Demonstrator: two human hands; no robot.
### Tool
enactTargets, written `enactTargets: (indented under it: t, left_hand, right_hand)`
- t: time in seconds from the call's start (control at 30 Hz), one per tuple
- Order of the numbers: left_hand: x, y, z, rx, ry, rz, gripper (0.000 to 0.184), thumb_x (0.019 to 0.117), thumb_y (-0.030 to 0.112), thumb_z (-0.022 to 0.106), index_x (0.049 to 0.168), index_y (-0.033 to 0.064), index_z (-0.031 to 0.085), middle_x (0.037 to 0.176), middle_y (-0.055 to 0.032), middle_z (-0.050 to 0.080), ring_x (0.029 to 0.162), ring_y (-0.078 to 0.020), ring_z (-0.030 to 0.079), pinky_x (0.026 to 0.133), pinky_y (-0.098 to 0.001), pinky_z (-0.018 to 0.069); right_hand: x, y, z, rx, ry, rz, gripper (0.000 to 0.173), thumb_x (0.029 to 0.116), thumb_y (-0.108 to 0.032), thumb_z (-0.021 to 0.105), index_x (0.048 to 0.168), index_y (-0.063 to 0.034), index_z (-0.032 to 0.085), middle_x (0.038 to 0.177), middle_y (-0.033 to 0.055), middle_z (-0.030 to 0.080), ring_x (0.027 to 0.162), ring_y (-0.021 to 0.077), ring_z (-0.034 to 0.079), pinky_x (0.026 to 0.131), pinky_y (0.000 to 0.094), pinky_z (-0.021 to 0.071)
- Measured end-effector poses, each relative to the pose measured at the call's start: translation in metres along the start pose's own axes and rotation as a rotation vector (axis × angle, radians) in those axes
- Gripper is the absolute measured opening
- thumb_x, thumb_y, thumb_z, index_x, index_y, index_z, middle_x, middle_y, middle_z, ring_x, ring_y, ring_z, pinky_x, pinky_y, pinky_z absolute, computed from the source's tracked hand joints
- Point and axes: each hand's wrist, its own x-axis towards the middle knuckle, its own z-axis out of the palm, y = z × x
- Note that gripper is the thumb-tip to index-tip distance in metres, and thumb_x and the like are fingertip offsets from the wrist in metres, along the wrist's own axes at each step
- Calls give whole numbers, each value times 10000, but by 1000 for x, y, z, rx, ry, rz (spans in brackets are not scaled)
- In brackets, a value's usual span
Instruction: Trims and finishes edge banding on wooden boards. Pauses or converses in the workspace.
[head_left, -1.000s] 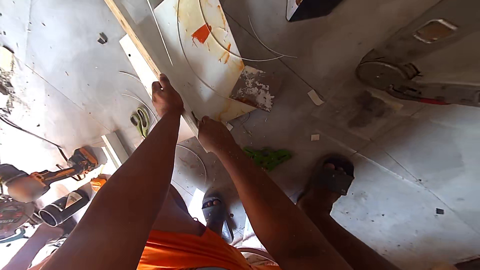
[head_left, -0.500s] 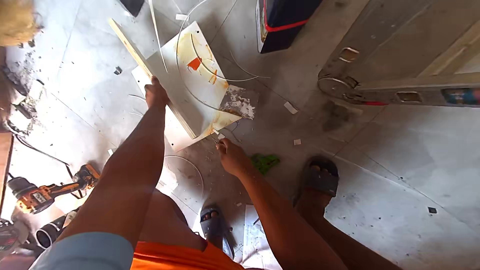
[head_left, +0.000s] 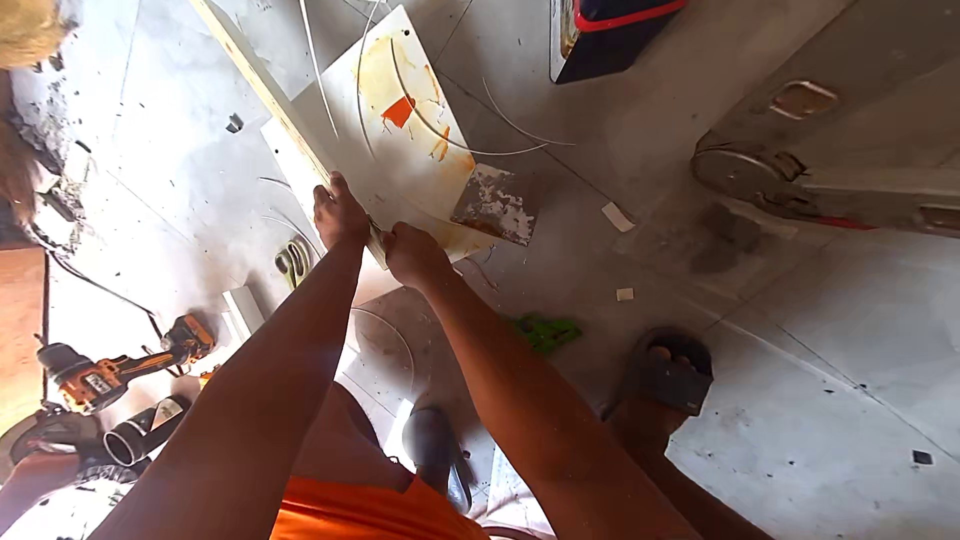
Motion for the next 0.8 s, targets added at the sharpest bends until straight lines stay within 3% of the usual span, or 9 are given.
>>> enactTargets:
  t: [0.37, 0.67, 0.8]
  left_hand:
    - [1, -2, 1, -16, 25, 6, 567, 1110, 483, 279, 1358, 63, 568, 1353, -183, 619, 1309, -297, 567, 1076, -554, 434]
    - [-1, -1, 1, -24, 39, -1, 537, 1113, 468, 279, 1261, 72, 610, 1273, -156, 648, 1243, -281, 598, 1032, -550, 451]
    - [1, -2, 4, -41, 51, -30, 534, 1108, 490, 296, 1237, 89, 625, 1254, -146, 658, 1231, -279, 605, 1012, -551, 462]
  right_hand:
    - [6, -11, 0, -86, -59, 28, 428, 1135, -277, 274, 1260, -16, 590, 1217, 205, 661, 1170, 348, 654, 921, 551, 534]
    - [-25, 9, 8, -174, -86, 62, 387, 1121, -251, 315, 1260, -9, 583, 1190, 202, 660, 1125, 361, 667, 893, 550, 546]
    - [-53, 26, 18, -67, -46, 150, 415, 1134, -345, 328, 1245, -30, 574, 1067, 213, 685, 1037, 373, 694, 829, 558, 562]
